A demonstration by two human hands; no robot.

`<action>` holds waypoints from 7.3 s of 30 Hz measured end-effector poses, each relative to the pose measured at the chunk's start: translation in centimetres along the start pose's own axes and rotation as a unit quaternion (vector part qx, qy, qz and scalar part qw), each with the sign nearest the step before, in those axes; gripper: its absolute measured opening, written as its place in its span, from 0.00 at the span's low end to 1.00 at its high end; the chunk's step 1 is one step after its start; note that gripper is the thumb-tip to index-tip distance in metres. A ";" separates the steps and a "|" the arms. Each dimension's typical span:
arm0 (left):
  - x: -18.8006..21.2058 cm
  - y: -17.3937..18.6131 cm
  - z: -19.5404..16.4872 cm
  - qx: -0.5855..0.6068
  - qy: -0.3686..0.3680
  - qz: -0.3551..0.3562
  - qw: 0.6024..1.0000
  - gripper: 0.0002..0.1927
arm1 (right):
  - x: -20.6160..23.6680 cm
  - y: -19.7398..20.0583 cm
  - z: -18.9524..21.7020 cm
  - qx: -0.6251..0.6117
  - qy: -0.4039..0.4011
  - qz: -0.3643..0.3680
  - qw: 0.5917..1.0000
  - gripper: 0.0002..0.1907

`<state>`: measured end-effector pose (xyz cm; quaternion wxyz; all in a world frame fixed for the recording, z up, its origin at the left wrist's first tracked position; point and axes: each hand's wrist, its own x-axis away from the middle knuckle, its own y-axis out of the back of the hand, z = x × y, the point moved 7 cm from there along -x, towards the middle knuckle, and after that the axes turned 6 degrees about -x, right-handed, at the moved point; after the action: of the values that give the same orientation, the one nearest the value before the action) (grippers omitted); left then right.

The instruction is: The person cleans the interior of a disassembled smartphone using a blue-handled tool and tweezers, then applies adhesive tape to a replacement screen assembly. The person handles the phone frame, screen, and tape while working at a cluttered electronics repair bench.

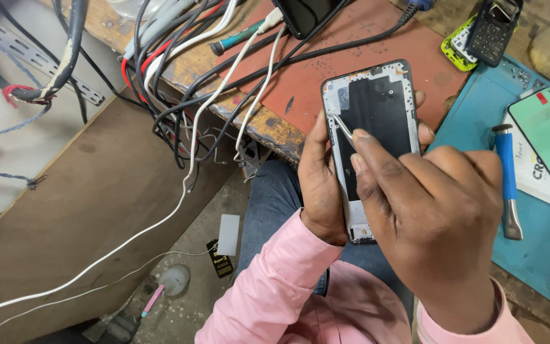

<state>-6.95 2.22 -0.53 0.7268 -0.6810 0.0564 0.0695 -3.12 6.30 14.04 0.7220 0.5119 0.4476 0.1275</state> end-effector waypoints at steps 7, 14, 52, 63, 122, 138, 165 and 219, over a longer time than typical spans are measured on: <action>-0.2 1.6 -0.7 -0.080 -0.051 -0.099 0.991 0.21 | -1.0 -0.5 -0.3 -0.003 0.008 -0.015 1.000 0.12; 0.0 1.1 -0.6 -0.013 -0.071 0.009 0.997 0.22 | -1.1 -0.5 -0.3 -0.032 -0.008 -0.022 0.999 0.11; 0.2 -0.6 0.9 -0.028 -0.036 0.029 0.999 0.35 | 5.7 1.3 -5.7 -0.350 -0.296 -0.173 0.872 0.08; -0.3 -1.7 1.8 -0.070 -0.013 -0.035 0.997 0.39 | 10.6 2.4 -10.9 -0.332 -0.465 -0.188 0.799 0.20; 1.3 -1.5 2.2 -0.148 0.045 -0.012 0.988 0.29 | 1.9 0.7 -3.8 -0.304 -0.198 -0.127 0.923 0.09; 1.4 -1.8 1.9 -0.167 0.037 -0.010 0.985 0.29 | 1.6 0.3 -3.4 -0.345 -0.183 -0.107 0.914 0.11; 1.6 -1.6 1.8 -0.185 0.023 -0.024 0.982 0.30 | 2.8 -0.1 -3.6 -0.330 -0.206 -0.150 0.909 0.11; 2.0 -1.4 1.6 -0.181 -0.003 -0.008 0.984 0.29 | 2.8 -0.2 -3.1 -0.340 -0.176 -0.150 0.912 0.08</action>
<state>-4.80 3.81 0.61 0.5926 -0.8013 0.0351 0.0745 -3.97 9.94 12.20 0.9300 0.1765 0.3148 0.0697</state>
